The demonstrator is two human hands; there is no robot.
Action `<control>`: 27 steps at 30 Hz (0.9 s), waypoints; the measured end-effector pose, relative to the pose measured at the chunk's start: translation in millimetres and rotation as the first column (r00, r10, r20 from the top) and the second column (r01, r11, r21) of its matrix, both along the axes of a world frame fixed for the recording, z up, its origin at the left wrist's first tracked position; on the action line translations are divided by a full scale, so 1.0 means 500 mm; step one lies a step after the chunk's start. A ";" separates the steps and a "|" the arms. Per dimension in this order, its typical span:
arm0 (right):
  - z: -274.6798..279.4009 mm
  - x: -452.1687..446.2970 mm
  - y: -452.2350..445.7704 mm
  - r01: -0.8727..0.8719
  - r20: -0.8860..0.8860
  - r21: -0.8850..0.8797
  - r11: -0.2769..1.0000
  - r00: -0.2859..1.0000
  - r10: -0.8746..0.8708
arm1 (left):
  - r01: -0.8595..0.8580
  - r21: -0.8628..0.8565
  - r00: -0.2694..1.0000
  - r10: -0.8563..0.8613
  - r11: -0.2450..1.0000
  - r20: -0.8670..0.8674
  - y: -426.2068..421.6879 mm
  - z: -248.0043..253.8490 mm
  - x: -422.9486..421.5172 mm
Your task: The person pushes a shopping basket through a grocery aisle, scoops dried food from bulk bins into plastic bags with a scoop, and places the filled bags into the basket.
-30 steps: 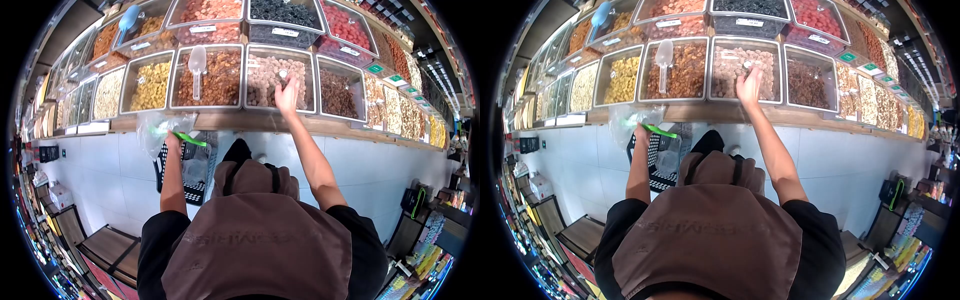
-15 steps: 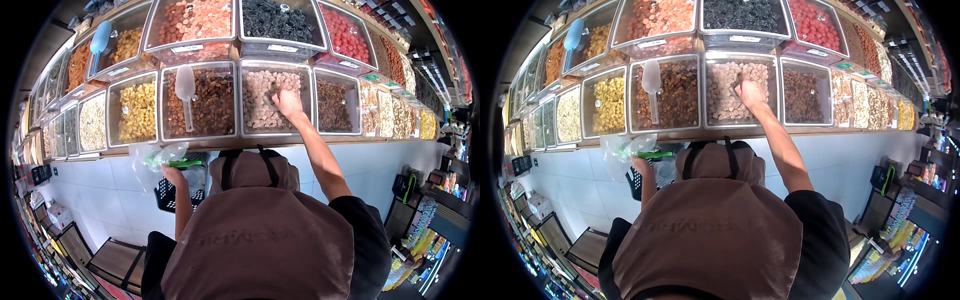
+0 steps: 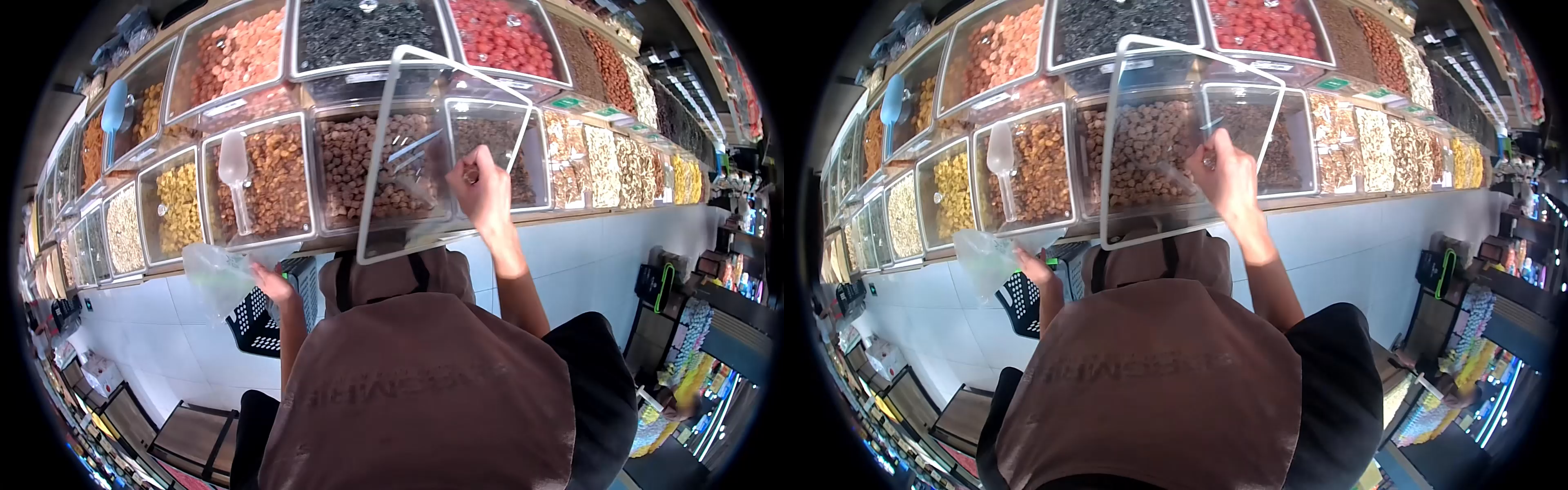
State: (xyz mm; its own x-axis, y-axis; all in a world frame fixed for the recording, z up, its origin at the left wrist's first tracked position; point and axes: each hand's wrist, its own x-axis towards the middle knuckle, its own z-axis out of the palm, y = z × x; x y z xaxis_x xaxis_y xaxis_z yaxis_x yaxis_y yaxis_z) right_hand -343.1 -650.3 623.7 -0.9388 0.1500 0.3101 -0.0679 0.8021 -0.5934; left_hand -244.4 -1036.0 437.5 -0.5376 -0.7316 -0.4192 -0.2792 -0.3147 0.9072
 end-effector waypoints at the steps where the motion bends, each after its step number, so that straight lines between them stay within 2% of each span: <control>1: 0.005 -0.003 0.044 -0.005 0.068 -0.028 1.000 0.998 0.007 | 0.007 -0.008 1.000 -0.007 1.000 -0.008 0.033 0.004 -0.003; 2: -0.005 -0.009 0.090 -0.023 0.042 0.029 0.999 0.999 0.022 | 0.009 0.008 1.000 -0.009 1.000 0.003 0.062 0.007 -0.007; 3: -0.007 -0.010 0.131 -0.031 0.094 0.034 0.999 0.995 0.027 | 0.009 0.024 1.000 -0.010 1.000 0.016 0.089 0.010 -0.010; 6: -0.044 -0.015 0.237 0.056 0.230 -0.017 0.998 0.972 -0.051 | 0.024 0.014 1.000 -0.024 1.000 0.019 0.167 0.018 0.001; 7: -0.056 -0.023 0.272 0.048 0.226 -0.017 0.999 0.973 -0.043 | 0.048 0.003 0.999 -0.048 0.999 0.024 0.198 0.025 0.001; 9: -0.080 -0.037 0.328 -0.027 0.303 0.117 0.993 0.953 -0.010 | 0.012 -0.006 0.999 -0.012 1.000 0.036 0.245 0.044 0.003; 11: -0.101 -0.052 0.366 -0.080 0.300 0.114 0.990 0.953 0.043 | 0.061 -0.017 0.998 -0.060 0.998 0.024 0.274 0.064 0.012; 15: -0.120 -0.087 0.403 -0.227 0.411 0.169 0.959 0.901 0.140 | 0.032 -0.025 0.999 -0.031 0.999 0.040 0.301 0.079 0.051; 18: -0.137 -0.105 0.410 -0.295 0.413 0.253 0.921 0.894 0.173 | -0.010 -0.100 0.999 0.015 0.995 0.049 0.316 0.108 0.070; 21: -0.173 -0.115 0.417 -0.323 0.410 0.220 0.921 0.887 0.213 | -0.117 -0.212 0.992 0.126 0.970 0.030 0.320 0.133 0.092; 23: -0.182 -0.121 0.421 -0.330 0.411 0.216 0.919 0.884 0.221 | -0.009 -0.443 0.995 0.050 0.897 0.082 0.282 0.109 0.126; 24: -0.187 -0.124 0.420 -0.327 0.413 0.212 0.921 0.884 0.219 | -0.025 -0.460 1.000 0.024 0.887 -0.008 0.270 0.124 0.126; 27: -0.200 -0.133 0.425 -0.317 0.422 0.200 0.927 0.882 0.210 | -0.083 -0.441 0.996 0.066 0.894 -0.054 0.266 0.174 0.128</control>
